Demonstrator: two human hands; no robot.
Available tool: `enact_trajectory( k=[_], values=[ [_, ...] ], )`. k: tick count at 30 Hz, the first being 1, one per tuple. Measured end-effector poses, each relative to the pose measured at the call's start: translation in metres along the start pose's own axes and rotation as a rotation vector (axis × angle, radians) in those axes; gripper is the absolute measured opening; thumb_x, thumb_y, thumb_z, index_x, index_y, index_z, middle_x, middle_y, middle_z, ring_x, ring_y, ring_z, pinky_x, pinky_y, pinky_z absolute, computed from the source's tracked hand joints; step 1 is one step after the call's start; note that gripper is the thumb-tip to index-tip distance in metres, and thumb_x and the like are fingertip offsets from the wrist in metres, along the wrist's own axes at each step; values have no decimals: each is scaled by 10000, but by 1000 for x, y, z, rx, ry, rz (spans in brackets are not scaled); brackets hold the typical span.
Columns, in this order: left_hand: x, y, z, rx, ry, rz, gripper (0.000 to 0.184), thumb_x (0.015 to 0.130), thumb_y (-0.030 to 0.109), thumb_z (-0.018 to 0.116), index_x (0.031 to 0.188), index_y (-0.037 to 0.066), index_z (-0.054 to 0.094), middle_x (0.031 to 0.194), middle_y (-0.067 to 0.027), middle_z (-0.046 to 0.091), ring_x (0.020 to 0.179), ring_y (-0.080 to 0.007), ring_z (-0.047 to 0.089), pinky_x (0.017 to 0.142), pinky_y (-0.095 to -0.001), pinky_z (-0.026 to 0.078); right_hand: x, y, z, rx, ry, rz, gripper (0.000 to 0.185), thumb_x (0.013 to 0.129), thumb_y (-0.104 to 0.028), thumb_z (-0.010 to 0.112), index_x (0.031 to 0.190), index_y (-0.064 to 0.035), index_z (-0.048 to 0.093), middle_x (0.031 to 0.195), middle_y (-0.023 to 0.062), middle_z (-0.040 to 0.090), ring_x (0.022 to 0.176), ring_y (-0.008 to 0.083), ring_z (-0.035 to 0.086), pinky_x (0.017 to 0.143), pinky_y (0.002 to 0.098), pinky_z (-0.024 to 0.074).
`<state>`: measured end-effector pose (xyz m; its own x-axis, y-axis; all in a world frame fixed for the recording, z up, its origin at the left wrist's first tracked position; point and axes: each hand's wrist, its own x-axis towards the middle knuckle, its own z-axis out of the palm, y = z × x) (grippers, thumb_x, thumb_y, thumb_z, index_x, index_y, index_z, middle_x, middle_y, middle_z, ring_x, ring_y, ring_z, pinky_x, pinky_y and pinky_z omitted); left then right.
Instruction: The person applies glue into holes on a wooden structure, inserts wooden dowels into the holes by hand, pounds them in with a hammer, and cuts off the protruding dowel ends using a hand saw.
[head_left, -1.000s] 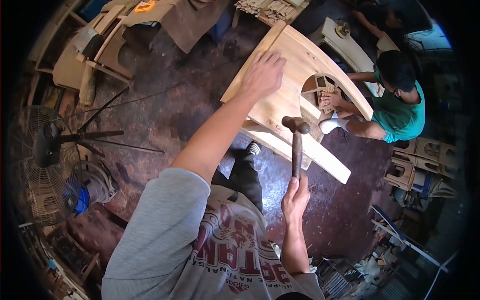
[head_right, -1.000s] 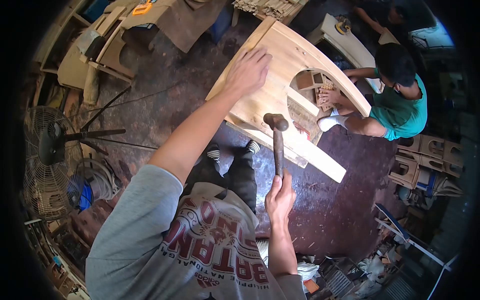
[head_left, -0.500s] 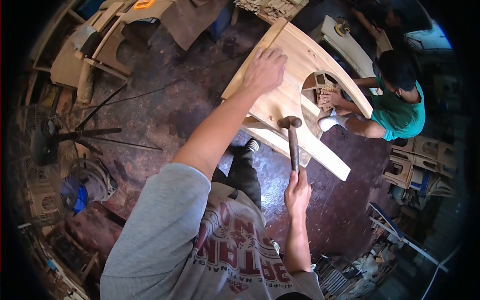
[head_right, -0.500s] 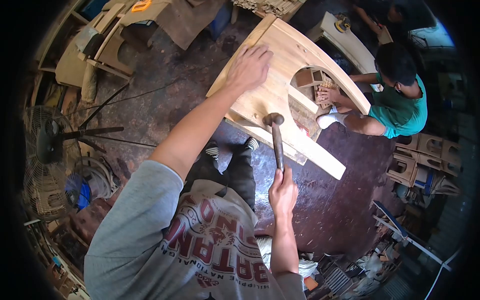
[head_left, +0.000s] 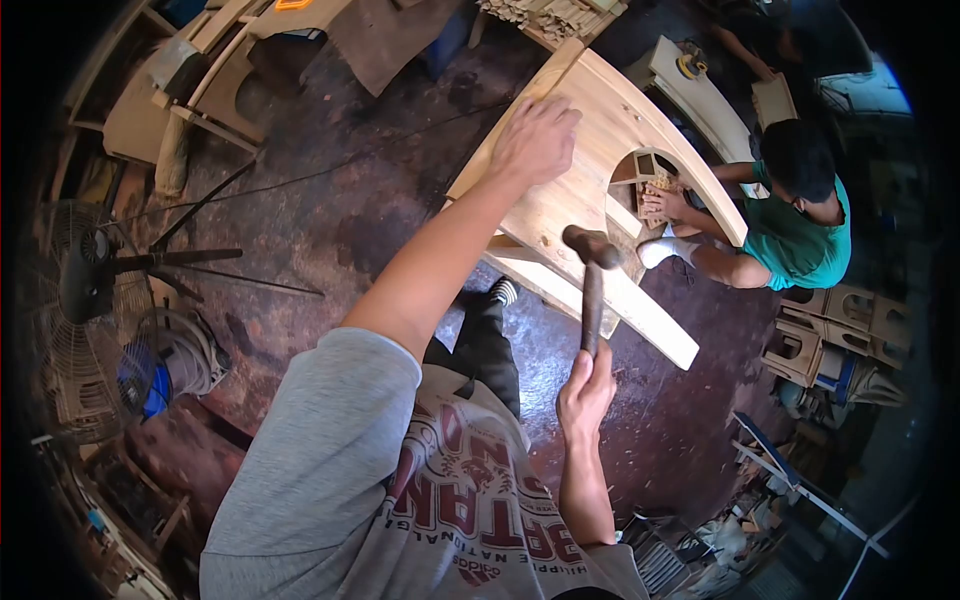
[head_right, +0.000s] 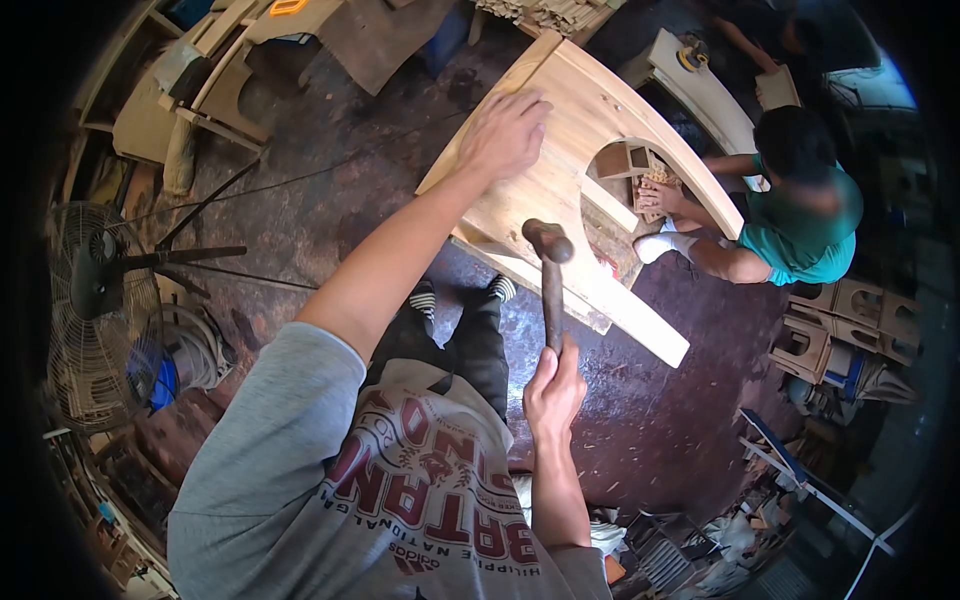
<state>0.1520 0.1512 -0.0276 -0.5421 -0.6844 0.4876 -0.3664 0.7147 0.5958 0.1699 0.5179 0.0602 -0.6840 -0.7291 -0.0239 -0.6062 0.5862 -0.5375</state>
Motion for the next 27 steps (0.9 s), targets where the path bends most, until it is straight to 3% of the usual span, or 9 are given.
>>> enact_trajectory(
  k=[3,8,11,16,21,25,27],
  values=[
    [0,0,-1,-1,2,2,356,984,209,582,1309,99,678,1489,-154,612,1401,-318,558,1253,-523,348,16,-3,-5,-123,-151,123,356,1127,-294,512,1370,-50,602,751,270,672,682,508,696,586,570,490],
    [-1,-2,1,34,-11,-2,361,988,214,580,1315,97,678,1492,-154,611,1391,-318,565,1254,-520,346,11,-5,-16,84,22,29,431,1154,-365,461,1378,-26,603,692,202,615,603,388,672,585,479,506],
    [1,1,-1,27,-10,4,365,989,212,580,1320,93,677,1487,-154,615,1383,-320,569,1248,-521,350,9,3,-12,77,45,-27,418,1148,-352,475,1383,-30,600,697,207,619,601,381,675,585,484,508],
    [3,-1,-1,30,40,43,339,973,172,604,1294,86,671,1434,-153,637,1333,-340,595,1196,-510,396,22,-4,-15,-141,-190,56,319,1123,-271,522,1380,-99,603,763,258,681,723,525,687,619,598,498],
    [4,-1,0,15,47,40,329,966,152,610,1279,75,674,1430,-152,638,1314,-338,605,1173,-483,414,26,-5,-26,-46,-143,50,335,1124,-283,514,1385,-91,599,743,256,671,727,527,687,627,607,493],
    [3,-1,-2,8,35,37,324,964,138,611,1273,68,679,1434,-151,636,1306,-334,609,1169,-463,419,46,-1,-42,-82,-262,28,335,1125,-306,524,1375,-104,618,745,267,666,741,530,686,639,610,489],
    [6,-3,-2,-47,-4,25,357,973,177,607,1313,79,660,1462,-177,619,1345,-344,590,1219,-504,384,64,9,-54,-78,-332,22,317,1127,-310,531,1353,-124,651,765,278,673,770,536,684,659,606,505]
  ],
)
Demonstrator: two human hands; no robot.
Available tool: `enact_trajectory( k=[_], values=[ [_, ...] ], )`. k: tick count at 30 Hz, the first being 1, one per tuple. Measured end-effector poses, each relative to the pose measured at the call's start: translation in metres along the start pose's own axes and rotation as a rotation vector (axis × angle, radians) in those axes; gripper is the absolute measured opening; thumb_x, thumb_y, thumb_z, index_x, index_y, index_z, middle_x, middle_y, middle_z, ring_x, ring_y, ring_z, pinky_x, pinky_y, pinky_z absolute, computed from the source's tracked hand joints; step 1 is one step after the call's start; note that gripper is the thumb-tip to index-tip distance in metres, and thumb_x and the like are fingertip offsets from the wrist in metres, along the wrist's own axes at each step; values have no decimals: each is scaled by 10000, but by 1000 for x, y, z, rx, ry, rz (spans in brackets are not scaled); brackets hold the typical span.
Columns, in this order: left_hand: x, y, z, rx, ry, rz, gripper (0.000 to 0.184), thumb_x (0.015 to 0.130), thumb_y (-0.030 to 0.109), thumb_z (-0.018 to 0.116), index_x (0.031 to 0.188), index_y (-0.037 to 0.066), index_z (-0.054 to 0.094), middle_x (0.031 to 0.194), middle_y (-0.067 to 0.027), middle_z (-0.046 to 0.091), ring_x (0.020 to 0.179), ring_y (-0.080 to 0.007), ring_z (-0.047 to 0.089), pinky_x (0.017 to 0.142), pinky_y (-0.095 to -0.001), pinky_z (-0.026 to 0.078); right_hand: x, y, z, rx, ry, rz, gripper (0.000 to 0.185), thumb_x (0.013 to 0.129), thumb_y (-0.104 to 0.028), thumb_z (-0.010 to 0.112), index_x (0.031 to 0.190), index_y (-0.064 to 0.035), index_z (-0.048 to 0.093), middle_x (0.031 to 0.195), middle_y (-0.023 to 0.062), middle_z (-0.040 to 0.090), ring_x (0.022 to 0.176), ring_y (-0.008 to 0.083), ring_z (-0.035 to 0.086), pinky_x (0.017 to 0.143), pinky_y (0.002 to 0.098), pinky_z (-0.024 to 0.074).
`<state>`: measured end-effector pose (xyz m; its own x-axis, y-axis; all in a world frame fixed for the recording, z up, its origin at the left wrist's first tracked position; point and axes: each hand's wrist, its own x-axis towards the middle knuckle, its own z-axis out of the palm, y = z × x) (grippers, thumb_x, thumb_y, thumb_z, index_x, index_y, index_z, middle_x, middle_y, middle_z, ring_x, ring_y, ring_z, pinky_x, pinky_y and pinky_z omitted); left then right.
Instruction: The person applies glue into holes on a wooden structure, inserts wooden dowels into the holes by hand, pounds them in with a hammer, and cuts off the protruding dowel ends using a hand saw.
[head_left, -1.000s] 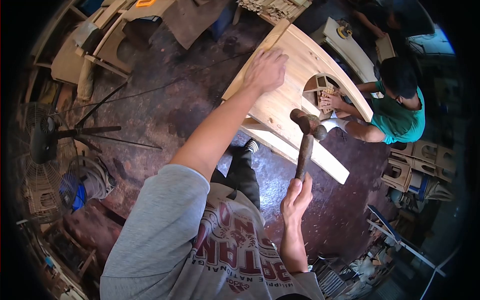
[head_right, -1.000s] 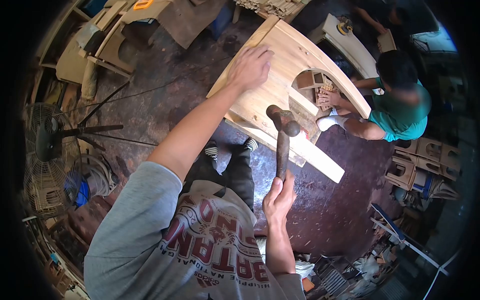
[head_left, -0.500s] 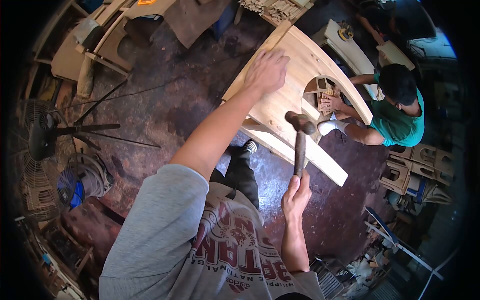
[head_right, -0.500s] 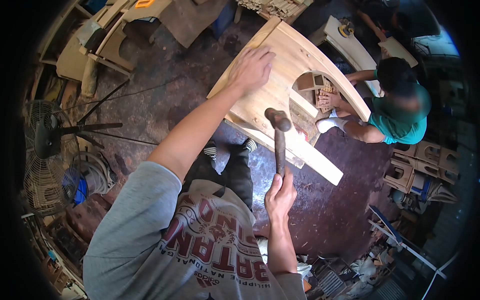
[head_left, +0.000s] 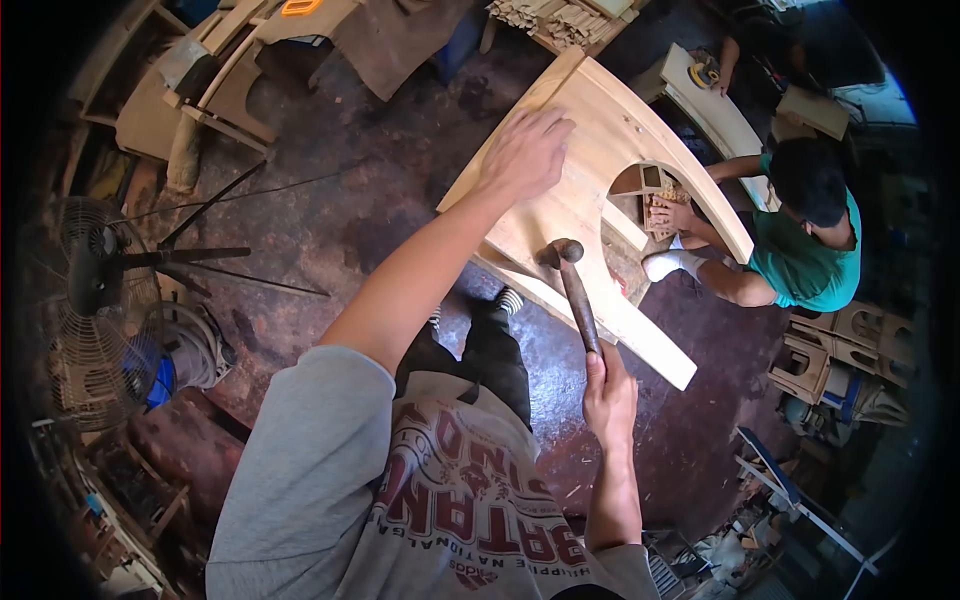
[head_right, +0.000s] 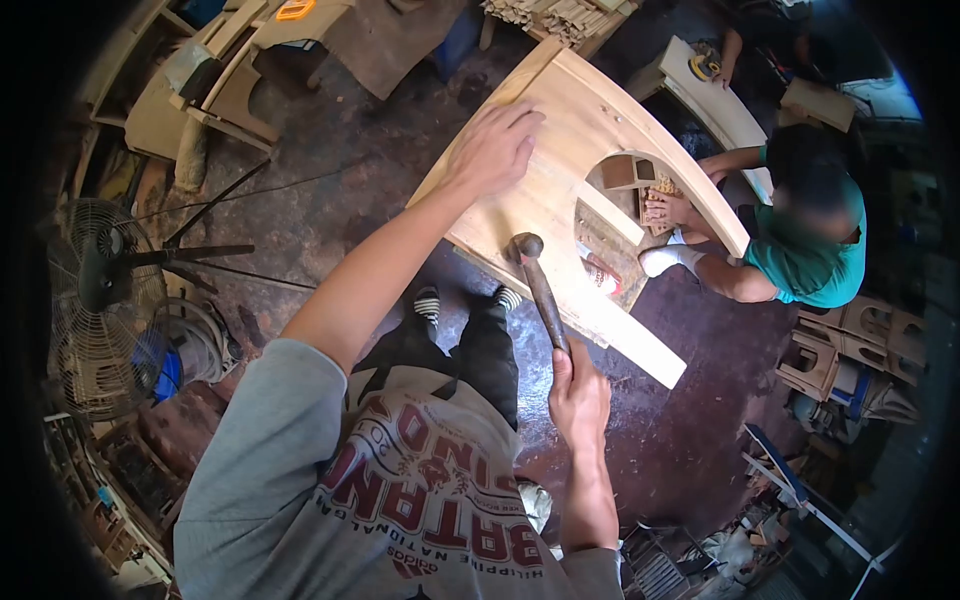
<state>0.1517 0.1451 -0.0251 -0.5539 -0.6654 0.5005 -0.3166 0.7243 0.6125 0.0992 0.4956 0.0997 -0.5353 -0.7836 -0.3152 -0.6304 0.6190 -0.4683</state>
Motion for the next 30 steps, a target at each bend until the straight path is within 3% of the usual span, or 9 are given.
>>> enact_trajectory(
  k=[4,6,10,12,13,14,16,22,30],
  values=[
    [0,8,-7,5,48,10,318,959,178,654,1257,67,657,1394,-159,658,1289,-347,619,1178,-491,420,34,52,-24,18,171,-50,324,1134,-342,538,1324,-126,684,698,205,665,651,369,716,631,520,519],
    [4,12,-10,9,29,-90,276,934,175,706,1179,60,649,1290,-132,696,1225,-348,644,1122,-490,453,63,83,-56,-16,151,62,330,1130,-355,546,1287,-102,691,709,211,663,652,380,707,625,515,506],
    [17,15,6,83,9,-131,257,915,172,740,1123,63,636,1216,-118,706,1185,-352,654,1080,-493,474,118,137,-107,-114,186,-30,348,1118,-362,567,1249,-67,698,724,228,643,639,364,693,619,503,503],
    [21,18,3,172,24,-69,252,922,177,732,1131,71,640,1206,-124,698,1180,-349,655,1059,-484,492,128,136,-117,71,8,-141,356,1106,-353,584,1265,-58,704,746,215,660,669,348,722,626,472,517],
    [23,21,1,195,53,-106,270,934,168,708,1180,72,654,1238,-136,697,1211,-358,650,1048,-475,511,125,128,-113,191,-61,-219,378,1112,-339,572,1246,-6,692,734,123,551,670,162,579,622,359,464],
    [23,23,1,236,44,-122,270,934,168,708,1180,72,654,1238,-136,697,1211,-358,650,1048,-475,511,125,119,-107,207,-129,-303,323,1071,-302,632,1243,-43,722,808,181,709,714,339,747,664,430,558],
    [22,23,2,140,135,-283,302,953,155,667,1244,71,663,1296,-156,693,1247,-375,642,1052,-473,518,133,84,-96,294,-199,-610,284,1041,-268,664,1217,-53,723,843,175,735,716,378,741,658,460,574],
    [16,17,-8,-64,205,-358,342,998,126,590,1314,26,675,1311,-169,706,1148,-309,704,1010,-388,537,163,25,-111,-22,-420,-751,246,1024,-246,675,1197,-72,684,881,179,744,717,398,730,649,507,575],
    [21,8,-5,-198,328,-441,318,1003,182,600,1262,36,712,1249,-162,722,1068,-311,709,964,-383,547,171,24,-118,-198,-316,-838,301,1064,-278,614,1261,-55,663,940,205,762,752,417,746,707,517,604]
  ],
)
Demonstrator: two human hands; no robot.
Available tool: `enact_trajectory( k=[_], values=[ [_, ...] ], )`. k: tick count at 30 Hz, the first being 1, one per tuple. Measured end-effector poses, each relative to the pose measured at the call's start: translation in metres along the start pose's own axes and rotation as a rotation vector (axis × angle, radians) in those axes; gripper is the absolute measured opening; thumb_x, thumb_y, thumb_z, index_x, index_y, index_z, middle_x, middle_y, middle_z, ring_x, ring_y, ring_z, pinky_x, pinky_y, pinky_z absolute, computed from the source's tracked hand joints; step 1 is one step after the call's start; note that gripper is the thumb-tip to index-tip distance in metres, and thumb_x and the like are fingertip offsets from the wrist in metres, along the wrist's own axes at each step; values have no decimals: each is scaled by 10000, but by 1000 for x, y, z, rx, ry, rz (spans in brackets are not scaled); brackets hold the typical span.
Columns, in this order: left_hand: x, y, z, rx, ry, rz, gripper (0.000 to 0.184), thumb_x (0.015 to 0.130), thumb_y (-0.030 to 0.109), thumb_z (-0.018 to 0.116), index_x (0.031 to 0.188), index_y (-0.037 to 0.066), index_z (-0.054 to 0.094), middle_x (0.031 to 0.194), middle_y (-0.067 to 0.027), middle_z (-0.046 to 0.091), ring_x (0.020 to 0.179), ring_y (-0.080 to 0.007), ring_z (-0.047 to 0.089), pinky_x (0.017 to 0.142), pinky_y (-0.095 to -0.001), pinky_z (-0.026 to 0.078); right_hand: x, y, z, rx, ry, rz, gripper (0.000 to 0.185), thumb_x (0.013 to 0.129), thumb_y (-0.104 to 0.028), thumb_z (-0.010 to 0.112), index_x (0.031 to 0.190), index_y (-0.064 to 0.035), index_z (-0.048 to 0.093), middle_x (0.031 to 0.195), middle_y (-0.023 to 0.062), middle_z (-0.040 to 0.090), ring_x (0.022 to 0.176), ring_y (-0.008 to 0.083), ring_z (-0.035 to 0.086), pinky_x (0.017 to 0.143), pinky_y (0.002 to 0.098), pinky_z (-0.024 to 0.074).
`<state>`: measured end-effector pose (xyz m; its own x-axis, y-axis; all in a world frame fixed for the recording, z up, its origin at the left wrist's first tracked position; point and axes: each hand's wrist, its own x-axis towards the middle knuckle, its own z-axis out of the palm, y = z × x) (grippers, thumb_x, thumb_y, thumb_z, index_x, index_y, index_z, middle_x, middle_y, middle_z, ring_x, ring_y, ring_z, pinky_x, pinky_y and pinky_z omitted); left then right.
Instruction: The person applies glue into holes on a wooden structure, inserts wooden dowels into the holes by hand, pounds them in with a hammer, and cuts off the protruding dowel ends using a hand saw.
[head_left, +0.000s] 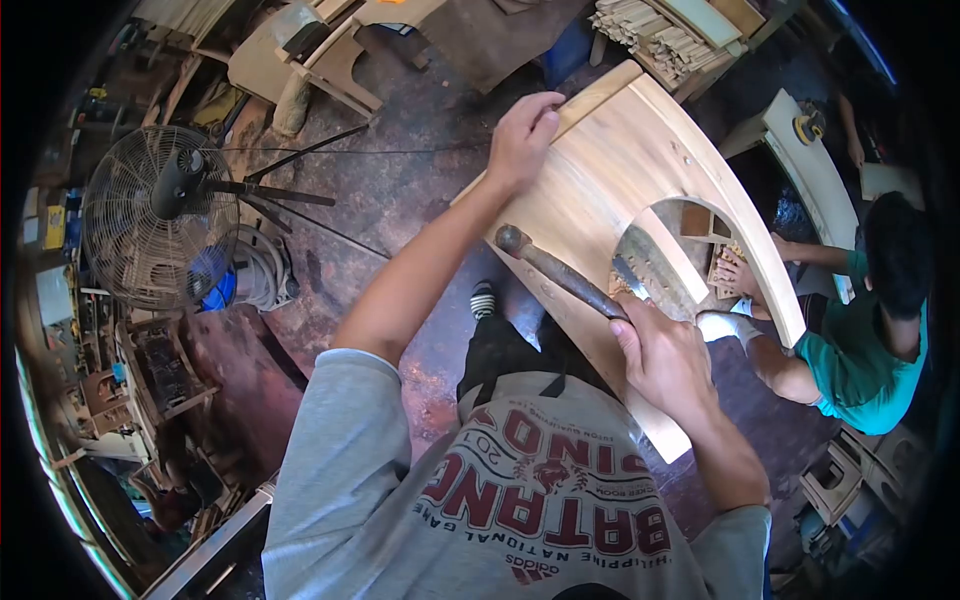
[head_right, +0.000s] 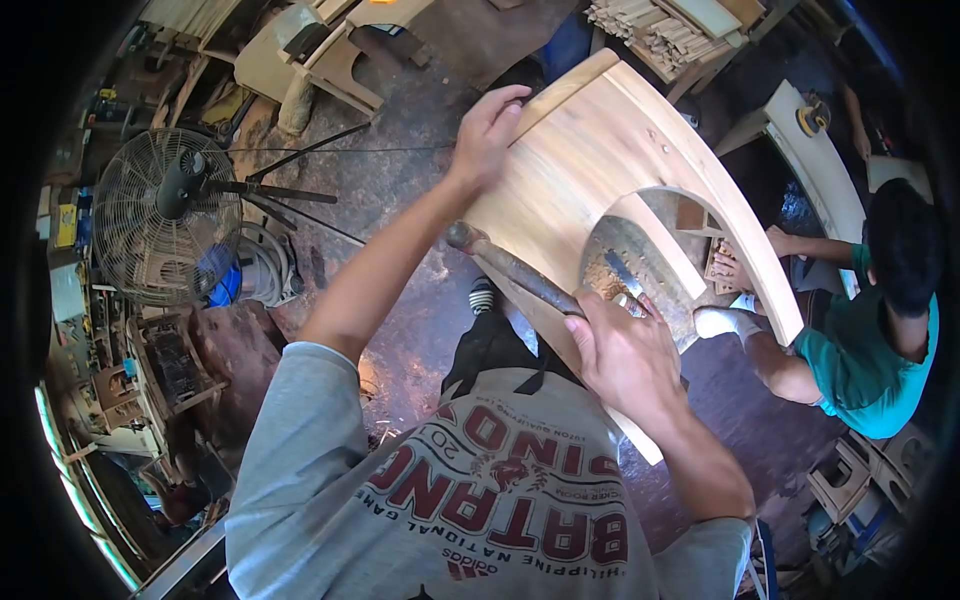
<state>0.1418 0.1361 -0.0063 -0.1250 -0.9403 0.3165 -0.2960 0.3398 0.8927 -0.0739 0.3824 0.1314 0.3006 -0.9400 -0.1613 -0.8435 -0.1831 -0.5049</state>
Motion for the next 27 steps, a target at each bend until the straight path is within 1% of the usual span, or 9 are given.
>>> enact_trajectory(
  k=[6,8,10,11,12,15,22,25,27],
  values=[
    [3,-14,1,-63,42,-37,350,1027,235,584,1273,32,728,1199,-144,747,1075,-262,709,985,-363,529,-17,-12,-16,-9,-49,63,354,1076,-306,588,1321,-61,660,967,211,771,750,430,749,737,532,612],
    [10,-24,-2,-195,-73,-213,390,1066,210,539,1352,-8,689,1312,-130,719,1194,-231,667,1076,-336,483,-18,-14,-14,-9,-25,61,338,1074,-304,589,1291,-56,664,961,223,767,751,439,746,735,541,606],
    [12,-30,-2,-282,-76,-275,403,1072,220,539,1371,-13,677,1346,-136,701,1217,-242,656,1091,-343,477,-16,-10,-12,-10,-1,58,325,1073,-302,590,1262,-50,668,956,235,763,752,448,743,734,551,601],
    [13,-31,-2,-368,-81,-339,416,1079,231,539,1389,-18,664,1381,-143,683,1240,-253,644,1106,-350,471,-12,-6,-10,-34,-99,74,299,1069,-292,600,1234,-52,668,906,244,744,776,466,728,731,564,577],
    [13,-31,-3,-365,-82,-335,416,1079,231,539,1389,-18,664,1381,-143,683,1240,-253,644,1106,-350,471,-9,-4,-11,-56,-196,91,275,1066,-283,610,1206,-53,668,857,253,725,800,484,712,729,576,553],
    [15,-29,-1,-313,-117,-343,429,1086,240,539,1411,-21,644,1404,-154,664,1256,-272,634,1117,-359,470,-3,-14,-30,-26,-222,97,272,1064,-295,611,1171,-49,661,861,271,717,817,500,703,745,597,541],
    [15,-26,-1,-301,-107,-351,412,1080,227,543,1373,-35,667,1372,-150,681,1213,-239,654,1088,-337,482,-8,-6,-13,46,-70,53,282,1071,-300,585,1130,-34,654,903,276,736,843,492,730,755,586,570],
    [14,-26,5,-240,-86,-327,394,1074,227,545,1339,-24,693,1314,-137,711,1183,-219,668,1065,-326,489,-11,15,-16,-13,-214,84,289,1071,-311,585,1151,-41,650,925,267,742,863,487,731,754,587,565],
    [9,-20,6,-199,-52,-315,384,1069,230,547,1315,-13,713,1262,-128,737,1164,-204,677,1050,-321,493,-20,31,-21,73,-162,116,262,1064,-276,609,1151,-36,669,882,269,731,831,467,731,747,532,574]
  ],
)
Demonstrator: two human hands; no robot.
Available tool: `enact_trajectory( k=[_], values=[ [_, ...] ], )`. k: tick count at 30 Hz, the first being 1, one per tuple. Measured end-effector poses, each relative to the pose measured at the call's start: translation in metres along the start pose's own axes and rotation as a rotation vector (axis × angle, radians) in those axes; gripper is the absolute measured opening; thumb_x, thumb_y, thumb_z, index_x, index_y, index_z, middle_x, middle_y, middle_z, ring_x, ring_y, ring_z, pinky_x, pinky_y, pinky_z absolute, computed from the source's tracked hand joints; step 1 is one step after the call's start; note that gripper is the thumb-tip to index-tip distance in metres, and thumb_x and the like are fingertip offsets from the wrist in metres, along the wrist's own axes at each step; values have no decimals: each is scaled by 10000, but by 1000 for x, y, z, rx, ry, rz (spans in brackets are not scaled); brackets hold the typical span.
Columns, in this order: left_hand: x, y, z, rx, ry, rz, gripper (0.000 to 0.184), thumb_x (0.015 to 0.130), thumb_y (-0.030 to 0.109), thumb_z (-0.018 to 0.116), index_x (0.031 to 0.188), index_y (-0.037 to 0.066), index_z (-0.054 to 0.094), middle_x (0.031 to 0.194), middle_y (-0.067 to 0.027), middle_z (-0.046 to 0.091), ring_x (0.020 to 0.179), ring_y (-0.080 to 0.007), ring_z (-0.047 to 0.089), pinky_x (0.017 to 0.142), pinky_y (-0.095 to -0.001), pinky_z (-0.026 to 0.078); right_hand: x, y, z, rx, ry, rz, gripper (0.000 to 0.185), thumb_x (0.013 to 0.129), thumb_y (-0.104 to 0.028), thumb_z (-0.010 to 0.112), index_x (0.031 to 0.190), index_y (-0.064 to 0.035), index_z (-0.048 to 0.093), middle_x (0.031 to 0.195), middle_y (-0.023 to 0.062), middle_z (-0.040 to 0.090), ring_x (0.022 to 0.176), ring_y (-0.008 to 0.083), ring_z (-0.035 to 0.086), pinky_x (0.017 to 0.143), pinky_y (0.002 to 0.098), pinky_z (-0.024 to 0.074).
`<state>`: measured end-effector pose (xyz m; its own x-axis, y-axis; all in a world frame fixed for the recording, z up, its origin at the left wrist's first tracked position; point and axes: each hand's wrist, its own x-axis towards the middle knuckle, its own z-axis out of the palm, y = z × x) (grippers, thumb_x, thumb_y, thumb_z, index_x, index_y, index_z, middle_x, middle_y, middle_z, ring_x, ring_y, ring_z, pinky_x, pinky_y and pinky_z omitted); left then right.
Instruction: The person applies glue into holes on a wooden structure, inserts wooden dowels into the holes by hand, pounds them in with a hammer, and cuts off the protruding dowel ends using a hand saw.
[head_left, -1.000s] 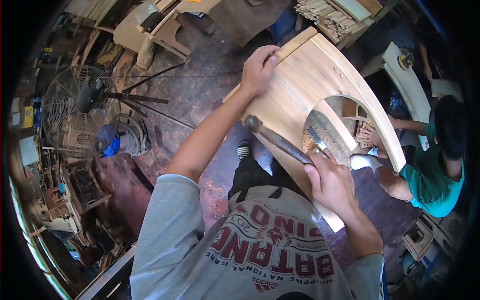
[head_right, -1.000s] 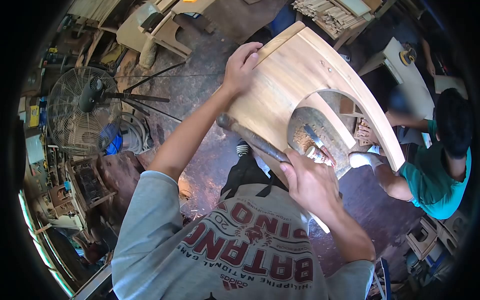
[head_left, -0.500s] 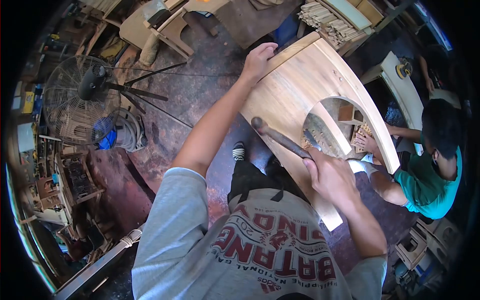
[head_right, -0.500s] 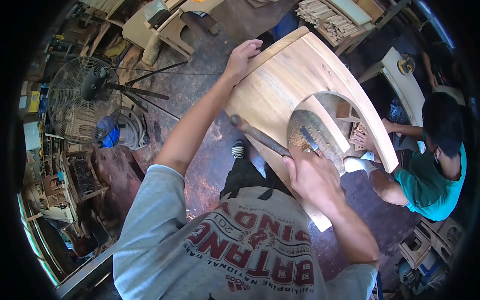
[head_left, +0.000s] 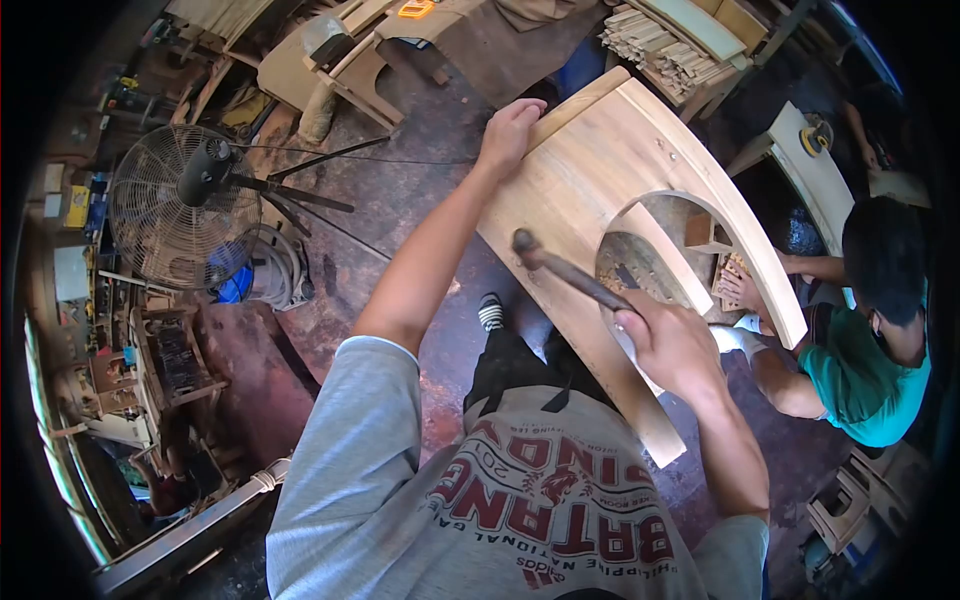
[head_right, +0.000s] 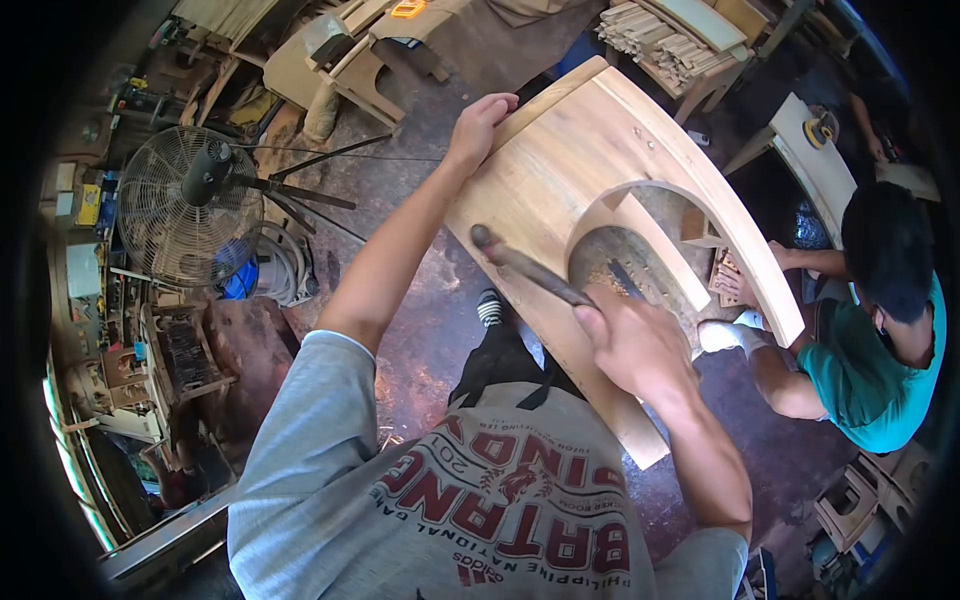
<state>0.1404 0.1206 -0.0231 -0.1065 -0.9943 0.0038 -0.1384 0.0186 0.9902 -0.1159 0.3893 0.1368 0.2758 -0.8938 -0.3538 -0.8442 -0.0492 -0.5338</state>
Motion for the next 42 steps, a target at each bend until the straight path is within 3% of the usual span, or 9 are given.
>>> enact_trajectory(
  k=[4,7,13,20,25,29,32,38,42],
  values=[
    [-22,15,14,339,221,151,316,995,256,637,1185,42,772,1048,-141,791,987,-211,739,902,-352,555,-22,98,25,404,121,25,237,1073,-237,622,1115,-16,697,740,171,699,662,326,693,648,416,539],
    [-14,-1,30,357,349,216,175,948,177,745,1019,19,722,929,-116,758,829,-165,695,783,-338,560,-49,184,44,881,66,353,276,1110,-241,600,1061,2,721,659,-51,519,589,57,466,532,282,367],
    [-15,-8,38,279,311,217,194,1037,149,718,938,-8,660,1079,-75,763,876,-90,658,796,-262,548,-7,340,184,121,113,565,275,1009,-340,673,1181,-139,746,1021,204,787,987,441,750,816,522,586],
    [-10,-30,24,262,316,199,168,1106,134,612,1115,-13,693,1098,-69,734,997,-116,663,918,-272,525,76,438,285,-165,253,406,460,949,-295,732,1380,-168,635,1125,145,717,958,390,733,823,524,596],
    [-12,-24,21,157,322,134,207,1138,162,573,1115,-15,679,1132,-74,729,1040,-133,676,962,-286,527,76,473,316,-303,407,368,489,913,-223,735,1385,-150,631,1181,108,702,1179,342,664,996,543,505],
    [-11,-27,12,255,300,82,203,1143,225,582,1125,38,660,1177,-79,726,1073,-147,689,900,-268,569,75,483,344,-154,292,474,427,874,-234,751,1288,-155,680,1275,126,709,1209,367,666,977,507,545],
    [-10,-30,12,156,287,119,241,1135,196,584,1091,-3,713,1103,-63,744,1006,-120,667,929,-276,524,97,467,332,5,-174,658,341,901,-271,720,1211,-130,707,1250,183,705,1205,411,678,946,548,579],
    [-12,-20,21,342,340,74,217,1070,183,640,1065,6,765,990,-54,758,930,-142,674,855,-290,533,93,482,371,-187,-142,533,365,1074,-436,576,1155,-91,662,1290,191,694,1218,416,672,976,566,557],
    [-17,-14,24,463,346,175,216,1026,207,652,1047,32,778,1005,-121,768,949,-235,722,882,-346,551,44,469,318,-87,-14,451,324,979,-149,648,1288,-110,560,1254,223,709,1129,482,688,934,599,540]
  ],
)
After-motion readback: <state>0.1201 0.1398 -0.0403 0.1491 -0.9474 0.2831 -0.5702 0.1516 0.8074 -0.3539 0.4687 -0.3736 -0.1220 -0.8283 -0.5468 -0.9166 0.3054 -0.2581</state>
